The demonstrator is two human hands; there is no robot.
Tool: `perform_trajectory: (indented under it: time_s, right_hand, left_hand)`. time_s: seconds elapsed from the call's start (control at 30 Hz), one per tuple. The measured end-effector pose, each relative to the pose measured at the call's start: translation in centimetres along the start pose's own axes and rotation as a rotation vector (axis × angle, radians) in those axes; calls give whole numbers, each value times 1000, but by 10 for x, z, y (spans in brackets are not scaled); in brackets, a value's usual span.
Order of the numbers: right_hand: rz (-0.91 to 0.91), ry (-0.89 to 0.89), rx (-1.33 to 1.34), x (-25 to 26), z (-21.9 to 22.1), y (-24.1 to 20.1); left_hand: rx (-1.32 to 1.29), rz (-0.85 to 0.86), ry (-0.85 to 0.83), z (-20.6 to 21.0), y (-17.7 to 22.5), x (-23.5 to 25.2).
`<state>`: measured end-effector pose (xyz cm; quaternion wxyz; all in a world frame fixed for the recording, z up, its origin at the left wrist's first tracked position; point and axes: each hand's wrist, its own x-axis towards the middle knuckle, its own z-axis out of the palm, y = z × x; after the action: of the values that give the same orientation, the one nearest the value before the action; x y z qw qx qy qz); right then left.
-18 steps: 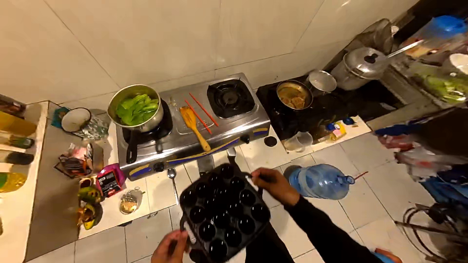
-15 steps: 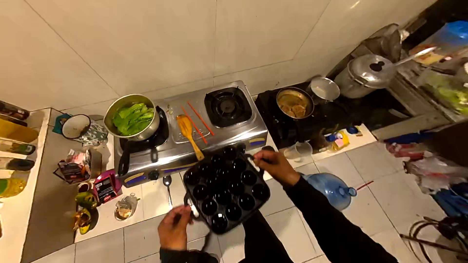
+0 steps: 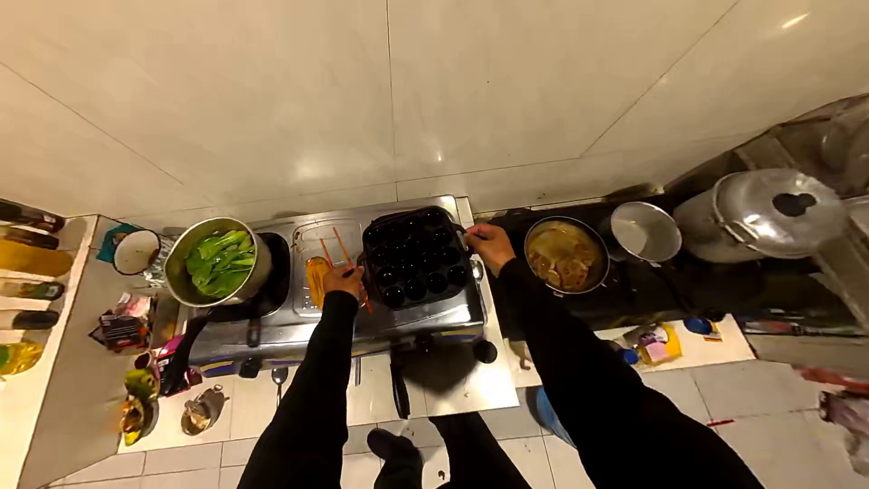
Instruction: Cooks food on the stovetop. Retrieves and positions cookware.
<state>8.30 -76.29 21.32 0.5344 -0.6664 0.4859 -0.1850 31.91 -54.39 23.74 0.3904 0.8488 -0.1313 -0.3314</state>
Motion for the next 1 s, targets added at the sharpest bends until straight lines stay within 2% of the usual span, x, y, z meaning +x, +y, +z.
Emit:
perform_trajectory:
  time_s: [0.13,0.27,0.53,0.8,1.0]
  right_hand:
    - [38,-15,28,-4,-3,-2]
    - [60,-27,36,-2,-1,-3]
    - [37,-72,-42,19,-6,-12]
    - [56,-18,-58,34,-13,-6]
    - [69,-8,-105,28,-10,-4]
  left_hand:
    - [30,-33,-10,5,11,22]
    - [87,-19,-47,2,4,37]
    - [68,-85,-26,5,12,18]
    - [41,-93,-56,15,20,15]
    - [62,-47,-55,12,16,35]
